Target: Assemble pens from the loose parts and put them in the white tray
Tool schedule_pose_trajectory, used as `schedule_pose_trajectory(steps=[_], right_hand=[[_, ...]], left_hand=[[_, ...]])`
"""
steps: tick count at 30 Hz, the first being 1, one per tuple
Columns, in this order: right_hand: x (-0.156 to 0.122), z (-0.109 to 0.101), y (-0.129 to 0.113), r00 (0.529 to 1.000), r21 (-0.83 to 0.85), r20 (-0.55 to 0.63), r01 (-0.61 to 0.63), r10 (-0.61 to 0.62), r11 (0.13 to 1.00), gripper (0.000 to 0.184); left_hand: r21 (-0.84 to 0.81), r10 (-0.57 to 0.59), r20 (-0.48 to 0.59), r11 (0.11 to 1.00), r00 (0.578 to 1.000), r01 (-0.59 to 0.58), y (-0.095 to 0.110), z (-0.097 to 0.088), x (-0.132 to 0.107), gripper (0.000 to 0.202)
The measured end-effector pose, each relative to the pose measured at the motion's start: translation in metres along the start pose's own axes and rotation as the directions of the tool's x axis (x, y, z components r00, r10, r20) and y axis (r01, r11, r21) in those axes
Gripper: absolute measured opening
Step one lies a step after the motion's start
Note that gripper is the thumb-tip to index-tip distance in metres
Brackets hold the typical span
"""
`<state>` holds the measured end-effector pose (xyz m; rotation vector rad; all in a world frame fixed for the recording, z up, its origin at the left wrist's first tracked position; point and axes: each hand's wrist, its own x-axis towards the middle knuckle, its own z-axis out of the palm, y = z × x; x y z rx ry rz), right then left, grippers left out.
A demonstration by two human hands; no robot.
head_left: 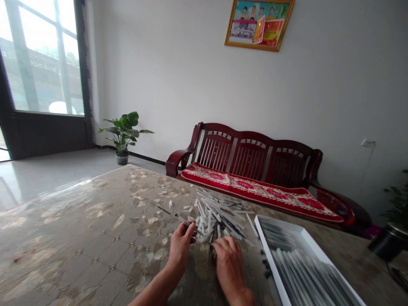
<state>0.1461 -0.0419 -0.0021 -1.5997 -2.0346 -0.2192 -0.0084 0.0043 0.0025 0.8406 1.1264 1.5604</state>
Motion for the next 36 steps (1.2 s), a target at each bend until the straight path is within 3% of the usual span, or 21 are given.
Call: schedule_pose_trajectory(steps=[4, 8, 14, 19, 36], right_hand=[[-0.002, -0.008, -0.001, 0.998, -0.100, 0.041, -0.033, 0.037, 0.994, 0.026], [-0.004, -0.001, 0.005, 0.999, -0.109, 0.003, -0.044, 0.045, 0.993, 0.021], [-0.005, 0.017, 0.022, 0.962, 0.250, -0.256, -0.029, 0.095, 0.968, 0.020], [-0.005, 0.018, 0.028, 0.935, 0.419, -0.320, -0.008, 0.156, 0.908, 0.019], [-0.007, 0.010, 0.018, 0.935, 0.317, -0.354, 0.102, 0.017, 0.943, 0.019]], left_hand=[[-0.054, -0.055, 0.018, 0.997, 0.998, 0.056, 0.000, 0.002, -0.002, 0.048], [-0.121, -0.117, 0.039, 0.985, 0.992, 0.121, 0.000, 0.004, -0.003, 0.049], [-0.236, -0.224, 0.080, 0.943, 0.971, 0.237, 0.000, 0.008, -0.008, 0.050], [-0.286, -0.264, 0.124, 0.914, 0.956, 0.289, 0.005, 0.010, -0.016, 0.050], [-0.125, -0.125, 0.267, 0.979, 0.956, 0.163, 0.002, 0.014, -0.023, 0.042]])
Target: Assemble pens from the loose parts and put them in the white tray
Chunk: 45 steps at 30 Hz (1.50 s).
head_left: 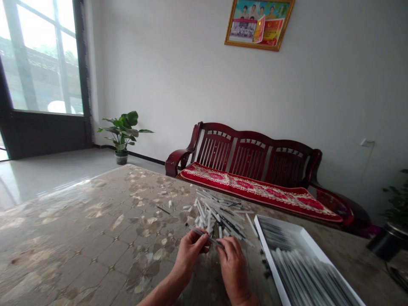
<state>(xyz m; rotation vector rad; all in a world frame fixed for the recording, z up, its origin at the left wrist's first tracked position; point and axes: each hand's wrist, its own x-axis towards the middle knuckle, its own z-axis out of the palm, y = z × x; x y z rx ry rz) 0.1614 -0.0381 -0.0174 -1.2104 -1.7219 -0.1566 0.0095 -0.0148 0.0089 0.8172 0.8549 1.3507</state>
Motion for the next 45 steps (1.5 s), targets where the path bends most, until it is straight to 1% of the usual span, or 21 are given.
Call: schedule_pose_trajectory(steps=[5, 7, 9, 12, 14, 16, 17, 19, 22, 23, 25, 28, 31, 34, 37, 39, 41, 43, 45], right_hand=[[0.000, -0.002, -0.001, 1.000, 0.016, 0.010, -0.005, 0.005, 1.000, 0.020], [0.002, -0.003, -0.003, 0.998, 0.047, 0.033, -0.053, 0.052, 0.997, 0.020], [0.005, -0.006, -0.007, 0.990, 0.083, 0.078, -0.127, 0.120, 0.988, 0.020], [0.012, -0.012, -0.015, 0.956, 0.136, 0.174, -0.260, 0.235, 0.956, 0.015], [0.017, -0.017, -0.019, 0.916, 0.177, 0.256, -0.357, 0.307, 0.917, 0.013], [0.022, -0.023, -0.023, 0.876, 0.201, 0.330, -0.428, 0.351, 0.881, 0.013], [0.025, -0.027, -0.026, 0.866, 0.196, 0.353, -0.438, 0.353, 0.878, 0.013], [0.029, -0.034, -0.031, 0.871, 0.133, 0.368, -0.396, 0.325, 0.909, 0.014], [0.036, -0.046, -0.039, 0.897, -0.051, 0.360, -0.254, 0.255, 0.966, 0.017], [0.038, -0.050, -0.041, 0.900, -0.109, 0.361, -0.219, 0.244, 0.970, 0.018], [0.043, -0.058, -0.041, 0.899, -0.198, 0.354, -0.199, 0.259, 0.960, 0.018], [0.053, -0.074, -0.025, 0.891, -0.274, 0.317, -0.244, 0.327, 0.930, 0.017], [0.062, -0.093, 0.006, 0.873, -0.359, 0.270, -0.301, 0.407, 0.884, 0.015], [0.068, -0.113, 0.041, 0.820, -0.506, 0.206, -0.377, 0.534, 0.776, 0.016], [0.071, -0.132, 0.074, 0.788, -0.613, 0.138, -0.408, 0.601, 0.676, 0.015], [0.075, -0.146, 0.092, 0.774, -0.688, 0.094, -0.404, 0.627, 0.603, 0.015], [0.080, -0.158, 0.107, 0.774, -0.752, 0.079, -0.367, 0.628, 0.548, 0.015], [0.085, -0.167, 0.121, 0.782, -0.799, 0.096, -0.309, 0.616, 0.516, 0.016], [0.089, -0.172, 0.132, 0.788, -0.831, 0.122, -0.251, 0.603, 0.496, 0.018]], left_hand=[[0.002, -0.002, 0.015, 1.000, 1.000, 0.002, -0.001, -0.002, 0.000, 0.043], [0.023, 0.010, 0.031, 1.000, 0.999, -0.011, 0.000, -0.004, 0.000, 0.042], [0.064, 0.036, 0.068, 0.997, 0.997, -0.041, 0.002, -0.006, 0.000, 0.042], [0.120, 0.067, 0.128, 0.989, 0.989, -0.083, 0.007, -0.008, -0.001, 0.042], [0.149, 0.055, 0.150, 0.986, 0.987, -0.078, 0.009, -0.009, -0.001, 0.042], [0.173, 0.030, 0.161, 0.983, 0.986, -0.059, 0.011, -0.008, -0.002, 0.043], [0.180, 0.019, 0.163, 0.983, 0.986, -0.049, 0.011, -0.008, -0.002, 0.043], [0.186, 0.001, 0.166, 0.982, 0.986, -0.033, 0.010, -0.007, -0.003, 0.043], [0.191, -0.021, 0.179, 0.981, 0.984, -0.013, 0.007, -0.005, -0.003, 0.043], [0.195, -0.032, 0.191, 0.981, 0.981, -0.006, 0.006, -0.005, -0.003, 0.044], [0.210, -0.049, 0.213, 0.978, 0.976, 0.003, 0.005, -0.004, -0.001, 0.049], [0.250, -0.068, 0.200, 0.968, 0.977, 0.016, 0.006, -0.004, 0.001, 0.058], [0.284, -0.073, 0.120, 0.958, 0.990, 0.036, 0.008, -0.007, 0.004, 0.057], [0.289, -0.077, 0.051, 0.956, 0.996, 0.059, 0.008, -0.010, 0.006, 0.056], [0.274, -0.078, 0.009, 0.959, 0.997, 0.073, 0.007, -0.013, 0.009, 0.058], [0.259, -0.061, -0.013, 0.964, 0.998, 0.063, 0.006, -0.015, 0.011, 0.058], [0.241, -0.040, -0.030, 0.969, 0.999, 0.046, 0.006, -0.015, 0.012, 0.057], [0.229, -0.025, -0.041, 0.973, 0.999, 0.034, 0.006, -0.016, 0.013, 0.058], [0.225, -0.023, -0.047, 0.974, 0.999, 0.033, 0.006, -0.016, 0.014, 0.059]])
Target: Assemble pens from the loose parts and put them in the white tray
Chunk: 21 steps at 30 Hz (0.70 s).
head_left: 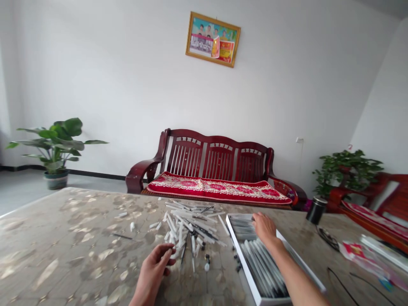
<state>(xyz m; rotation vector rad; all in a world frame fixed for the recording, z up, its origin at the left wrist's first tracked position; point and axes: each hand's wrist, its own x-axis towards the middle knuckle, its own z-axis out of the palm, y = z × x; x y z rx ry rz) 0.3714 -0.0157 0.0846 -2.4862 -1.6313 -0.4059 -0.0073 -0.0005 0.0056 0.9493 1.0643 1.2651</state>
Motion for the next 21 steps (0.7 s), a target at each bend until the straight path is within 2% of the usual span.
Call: schedule_pose_trajectory(steps=[3, 9, 14, 17, 21], right_hand=[[0.011, 0.008, 0.005, 0.999, -0.063, 0.017, 0.034, -0.033, 0.997, 0.019], [0.024, 0.030, 0.005, 0.993, -0.098, 0.071, 0.099, -0.092, 0.990, 0.020], [0.027, 0.033, 0.003, 0.993, -0.086, 0.069, 0.106, -0.100, 0.991, 0.022], [0.026, 0.027, -0.018, 0.990, -0.059, 0.032, 0.142, -0.140, 0.988, 0.025], [0.022, 0.025, -0.075, 0.963, -0.025, 0.026, 0.270, -0.269, 0.963, 0.023]], left_hand=[[-0.005, -0.002, -0.028, 1.000, 1.000, 0.002, 0.001, -0.002, 0.002, 0.062], [-0.030, 0.006, -0.152, 0.999, 0.988, -0.011, 0.002, -0.009, 0.006, 0.064], [-0.058, 0.010, -0.227, 0.998, 0.974, -0.024, 0.003, -0.010, 0.006, 0.065], [-0.081, 0.009, -0.237, 0.996, 0.971, -0.029, 0.002, -0.008, 0.005, 0.064], [-0.104, 0.015, -0.213, 0.994, 0.977, -0.038, 0.002, -0.002, 0.004, 0.060]])
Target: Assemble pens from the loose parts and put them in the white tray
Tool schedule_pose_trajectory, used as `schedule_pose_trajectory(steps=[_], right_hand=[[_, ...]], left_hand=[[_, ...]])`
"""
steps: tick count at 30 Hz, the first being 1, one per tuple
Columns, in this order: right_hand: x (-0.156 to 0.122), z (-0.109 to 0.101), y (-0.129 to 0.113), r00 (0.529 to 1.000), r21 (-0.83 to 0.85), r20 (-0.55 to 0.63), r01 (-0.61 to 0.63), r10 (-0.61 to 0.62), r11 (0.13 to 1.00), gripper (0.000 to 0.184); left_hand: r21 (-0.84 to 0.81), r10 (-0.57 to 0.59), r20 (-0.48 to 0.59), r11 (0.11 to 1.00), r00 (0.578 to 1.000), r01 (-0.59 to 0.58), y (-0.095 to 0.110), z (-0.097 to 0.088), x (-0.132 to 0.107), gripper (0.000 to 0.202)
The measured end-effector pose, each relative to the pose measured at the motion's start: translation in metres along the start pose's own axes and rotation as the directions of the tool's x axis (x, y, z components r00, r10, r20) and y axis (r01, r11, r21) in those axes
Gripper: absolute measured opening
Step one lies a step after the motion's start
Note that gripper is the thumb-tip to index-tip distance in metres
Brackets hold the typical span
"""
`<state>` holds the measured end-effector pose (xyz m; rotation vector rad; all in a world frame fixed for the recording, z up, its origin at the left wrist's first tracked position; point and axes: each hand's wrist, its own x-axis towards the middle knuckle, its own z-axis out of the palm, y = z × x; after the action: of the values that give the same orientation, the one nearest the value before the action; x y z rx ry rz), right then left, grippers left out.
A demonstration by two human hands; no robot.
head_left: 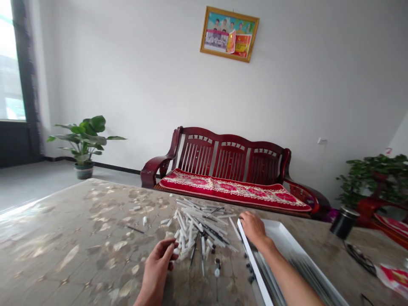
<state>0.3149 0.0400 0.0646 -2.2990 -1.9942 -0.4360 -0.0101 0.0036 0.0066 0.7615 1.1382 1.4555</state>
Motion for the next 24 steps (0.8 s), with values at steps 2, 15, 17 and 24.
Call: schedule_pose_trajectory(steps=[2, 15, 17, 24], right_hand=[[0.007, 0.004, -0.029, 0.998, 0.000, 0.016, 0.053, -0.053, 0.999, 0.022], [0.011, 0.021, -0.067, 0.996, -0.040, 0.083, 0.045, -0.042, 0.998, 0.025], [0.002, 0.013, -0.064, 0.997, -0.020, 0.079, 0.020, -0.018, 1.000, 0.025], [-0.050, -0.017, -0.087, 0.993, 0.211, 0.109, 0.013, -0.036, 0.977, 0.015]], left_hand=[[-0.006, 0.004, 0.014, 1.000, 1.000, -0.004, -0.001, 0.001, -0.001, 0.057], [-0.050, 0.018, 0.063, 0.999, 0.998, -0.015, -0.006, 0.006, -0.004, 0.042], [-0.056, 0.030, 0.079, 0.998, 0.996, -0.026, -0.006, 0.007, -0.005, 0.041], [-0.025, -0.013, 0.231, 0.999, 0.973, 0.020, -0.013, 0.014, -0.012, 0.053]])
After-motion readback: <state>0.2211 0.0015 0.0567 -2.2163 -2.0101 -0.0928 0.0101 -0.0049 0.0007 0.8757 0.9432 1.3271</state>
